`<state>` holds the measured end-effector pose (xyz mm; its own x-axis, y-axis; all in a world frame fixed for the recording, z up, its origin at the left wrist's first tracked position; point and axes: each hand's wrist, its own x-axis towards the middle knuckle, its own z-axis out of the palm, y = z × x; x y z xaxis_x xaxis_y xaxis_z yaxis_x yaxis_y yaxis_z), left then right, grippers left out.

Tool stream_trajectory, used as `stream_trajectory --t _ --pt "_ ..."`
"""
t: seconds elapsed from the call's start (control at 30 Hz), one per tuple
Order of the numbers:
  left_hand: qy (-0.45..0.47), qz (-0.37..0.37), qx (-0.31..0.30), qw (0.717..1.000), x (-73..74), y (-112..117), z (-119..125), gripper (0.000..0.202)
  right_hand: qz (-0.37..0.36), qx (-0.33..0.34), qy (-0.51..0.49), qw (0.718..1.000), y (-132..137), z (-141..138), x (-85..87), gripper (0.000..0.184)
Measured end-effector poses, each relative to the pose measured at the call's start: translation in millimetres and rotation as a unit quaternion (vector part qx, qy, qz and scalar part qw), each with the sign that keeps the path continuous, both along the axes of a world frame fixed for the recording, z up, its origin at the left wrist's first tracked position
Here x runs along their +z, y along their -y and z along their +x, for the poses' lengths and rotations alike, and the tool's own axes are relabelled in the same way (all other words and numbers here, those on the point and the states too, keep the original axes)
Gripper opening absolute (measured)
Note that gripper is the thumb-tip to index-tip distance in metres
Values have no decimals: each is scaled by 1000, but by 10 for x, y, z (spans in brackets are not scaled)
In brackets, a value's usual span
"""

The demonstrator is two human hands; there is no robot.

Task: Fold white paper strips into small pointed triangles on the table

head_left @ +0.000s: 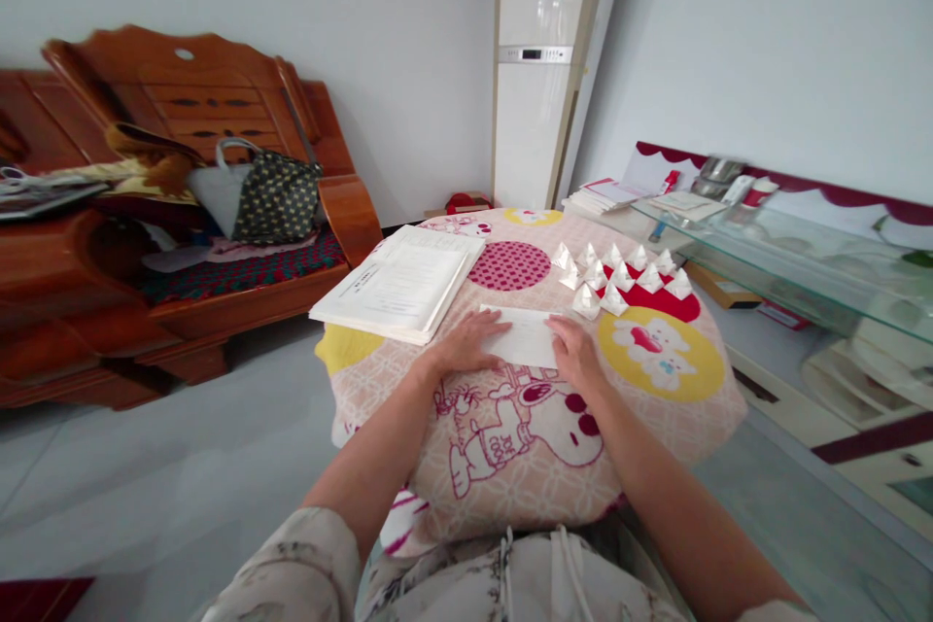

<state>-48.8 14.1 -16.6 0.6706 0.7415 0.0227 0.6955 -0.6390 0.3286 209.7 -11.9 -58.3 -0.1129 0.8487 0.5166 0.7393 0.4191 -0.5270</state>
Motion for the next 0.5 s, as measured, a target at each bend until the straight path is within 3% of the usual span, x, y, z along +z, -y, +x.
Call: stream_trajectory --t 0.1,0.3,0.5 --pt "45 7 -16 999 0 21 44 70 16 -58 -121 991 -14 75 38 39" --pt "110 -3 -37 993 -30 80 207 36 -34 -130 -281 950 -28 95 37 35" --pt "168 48 44 984 29 130 217 23 -14 -137 -311 940 2 90 73 34"
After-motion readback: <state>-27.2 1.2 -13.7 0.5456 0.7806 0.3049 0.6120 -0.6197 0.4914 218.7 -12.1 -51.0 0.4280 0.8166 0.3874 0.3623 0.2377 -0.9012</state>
